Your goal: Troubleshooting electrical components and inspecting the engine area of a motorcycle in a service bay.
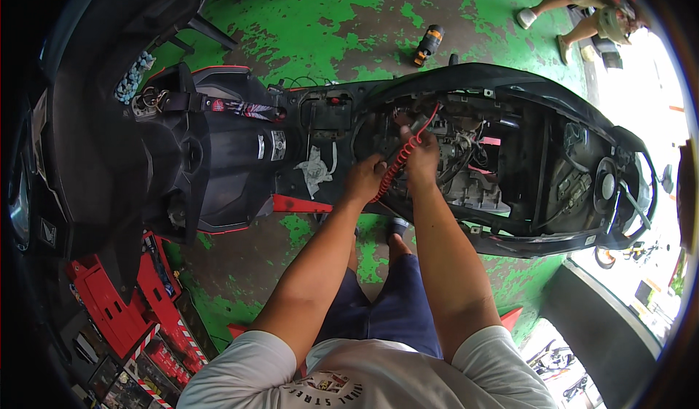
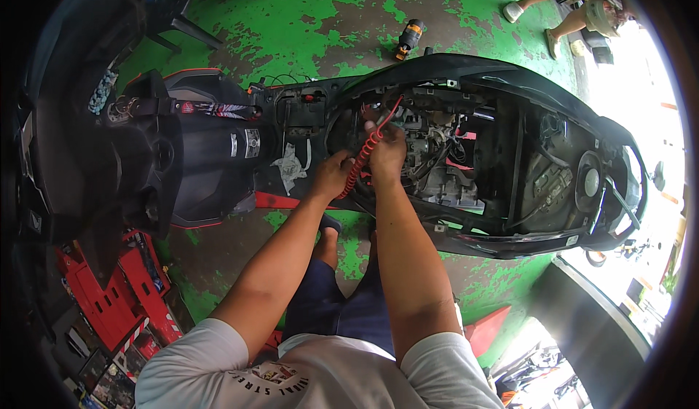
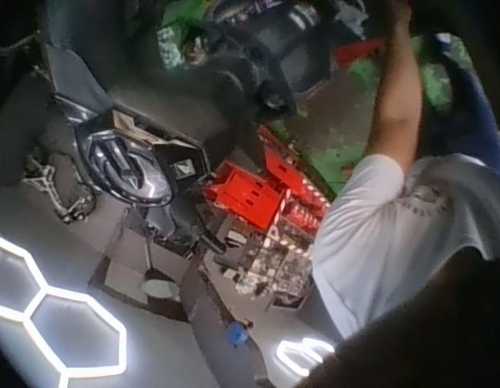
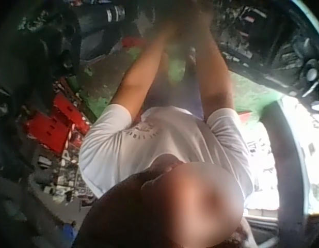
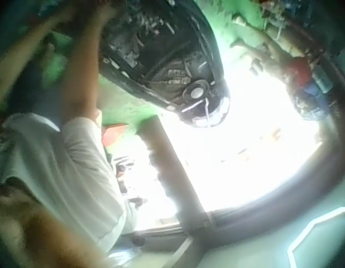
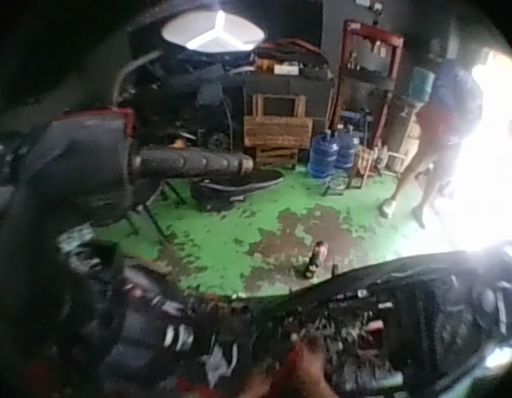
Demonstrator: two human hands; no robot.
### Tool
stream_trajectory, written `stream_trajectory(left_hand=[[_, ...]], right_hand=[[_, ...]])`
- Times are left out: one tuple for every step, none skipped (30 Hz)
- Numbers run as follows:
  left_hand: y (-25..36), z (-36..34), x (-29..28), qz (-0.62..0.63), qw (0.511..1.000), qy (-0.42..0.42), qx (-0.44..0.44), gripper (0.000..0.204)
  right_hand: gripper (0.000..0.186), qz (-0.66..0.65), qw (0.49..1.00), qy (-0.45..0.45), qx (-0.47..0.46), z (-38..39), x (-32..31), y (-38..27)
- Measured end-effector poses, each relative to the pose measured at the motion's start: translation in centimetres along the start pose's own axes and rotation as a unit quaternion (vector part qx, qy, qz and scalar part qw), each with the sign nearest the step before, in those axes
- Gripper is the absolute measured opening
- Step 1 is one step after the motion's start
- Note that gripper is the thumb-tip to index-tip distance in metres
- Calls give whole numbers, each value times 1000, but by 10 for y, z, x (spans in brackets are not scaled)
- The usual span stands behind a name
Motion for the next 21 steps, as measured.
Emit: stream_trajectory(left_hand=[[-1,0,0,0,1000,0,-1,23],[0,0,0,-13,1000,-9,12,24],[0,0,1,-26,999,-17,21,24],[0,0,2,-22,999,-18,24,24],[1,0,1,-10,999,-9,39,23],[3,-1,0,2,999,1,54,22],[3,-1,0,4,999,3,52,22],[3,-2,1,0,999,2,49,21],[2,-2,1,-3,999,1,44,21],[2,-2,1,0,999,3,40,21],[1,-2,2,-11,999,-9,31,21],[-1,-2,3,-22,999,-22,22,22],[-1,-3,3,-18,999,-19,17,22],[0,-3,3,-21,999,-13,31,21],[1,-2,3,-28,999,-8,41,20],[0,-2,3,-20,999,-6,41,20],[0,-2,3,-17,999,0,45,20],[-1,-3,4,-18,999,3,43,20],[-1,-3,4,-10,999,8,46,20],[-1,-3,4,-15,999,8,50,20],[-1,-3,5,-23,999,4,47,20]], right_hand=[[29,0,1000,8,-8,-2,-1,-1],[29,-4,999,10,-38,-5,-2,-3],[29,-7,998,12,-68,-6,-3,-6],[29,-5,998,11,-67,-8,-6,-7],[28,-22,998,-4,-57,-10,-7,-6],[27,-41,998,-18,-50,-11,-8,-6],[27,-36,998,-22,-47,-12,-11,-6],[26,-41,999,-33,-6,-12,-12,-3],[27,-45,997,-44,36,-11,-13,1],[27,-41,997,-48,38,-11,-14,1],[26,-36,997,-53,36,-12,-15,0],[26,-31,997,-59,34,-12,-15,-2],[29,21,997,-63,29,-14,-16,-5],[29,14,997,-77,24,-16,-15,-9],[31,21,995,-89,29,-18,-15,-13],[33,38,994,-87,46,-19,-16,-16],[39,35,991,-108,69,-22,-17,-22],[39,40,991,-112,68,-26,-16,-28],[38,40,993,-98,54,-32,-18,-37],[38,43,994,-89,35,-35,-18,-44],[31,27,993,-112,11,-38,-18,-53]])
Point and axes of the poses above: each hand's wrist, its own z-axis away from the middle knuckle, its own x-axis out of the palm, y = z × x, the point moved 5 cm from there along -z, towards the middle knuckle, and after that the axes turned 8 degrees about -x, right-handed, at the moved point
